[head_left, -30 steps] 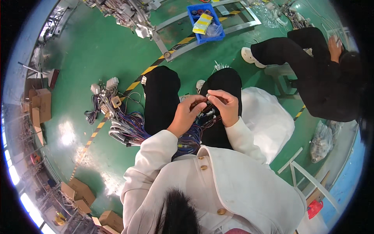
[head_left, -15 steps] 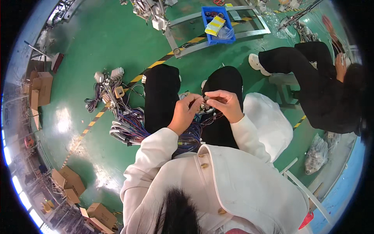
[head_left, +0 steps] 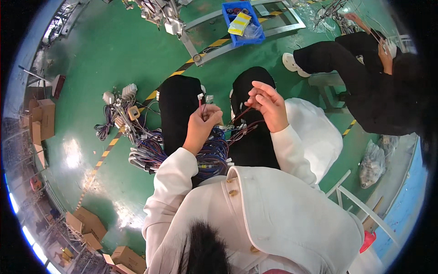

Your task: Organizing and assembling various electrical wire harnesses on the floor of a factory.

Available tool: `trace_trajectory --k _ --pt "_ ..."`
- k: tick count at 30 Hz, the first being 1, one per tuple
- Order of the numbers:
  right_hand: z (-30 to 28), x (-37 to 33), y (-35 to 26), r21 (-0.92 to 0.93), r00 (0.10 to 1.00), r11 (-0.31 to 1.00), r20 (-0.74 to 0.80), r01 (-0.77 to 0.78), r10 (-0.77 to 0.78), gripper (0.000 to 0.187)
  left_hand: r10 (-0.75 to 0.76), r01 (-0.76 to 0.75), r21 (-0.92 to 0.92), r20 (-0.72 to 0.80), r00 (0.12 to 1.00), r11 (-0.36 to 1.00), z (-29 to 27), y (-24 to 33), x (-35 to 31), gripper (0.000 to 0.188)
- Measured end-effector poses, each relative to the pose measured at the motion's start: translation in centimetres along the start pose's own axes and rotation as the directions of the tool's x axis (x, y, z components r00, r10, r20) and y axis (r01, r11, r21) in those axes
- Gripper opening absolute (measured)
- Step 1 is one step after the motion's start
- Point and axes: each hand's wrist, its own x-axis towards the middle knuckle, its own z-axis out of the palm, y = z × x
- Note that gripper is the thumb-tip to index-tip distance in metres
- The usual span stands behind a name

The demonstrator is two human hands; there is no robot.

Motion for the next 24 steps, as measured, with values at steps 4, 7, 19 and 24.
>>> trace_trajectory --k 4,7,19,24 --pt "0.9 -0.1 -0.8 0.063 0.993 0.997 0.106 0.049 -0.055 0.037 -0.08 0.05 0.199 0.146 0.986 0.979 0.4 -1.0 0.3 0.027" --pt "2.0 0.4 -1.2 0.05 0.965 0.999 0.261 0.014 -0.026 0.04 -0.007 -0.029 0.09 0.375 0.927 0.996 0.6 -1.5 0.3 0.025" --pt "0.1 5.8 2.1 -0.723 0.725 -0.233 0.499 0.65 0.474 0.013 -0.03 0.041 -0.031 0.305 0.952 0.999 -0.9 -0.1 0.5 0.02" --pt "-0.3 4.1 -3.9 -0.753 0.928 0.658 0.254 0.013 0.272 0.014 -0.033 -0.019 0.232 0.217 0.976 0.973 -1.7 0.6 0.5 0.019"
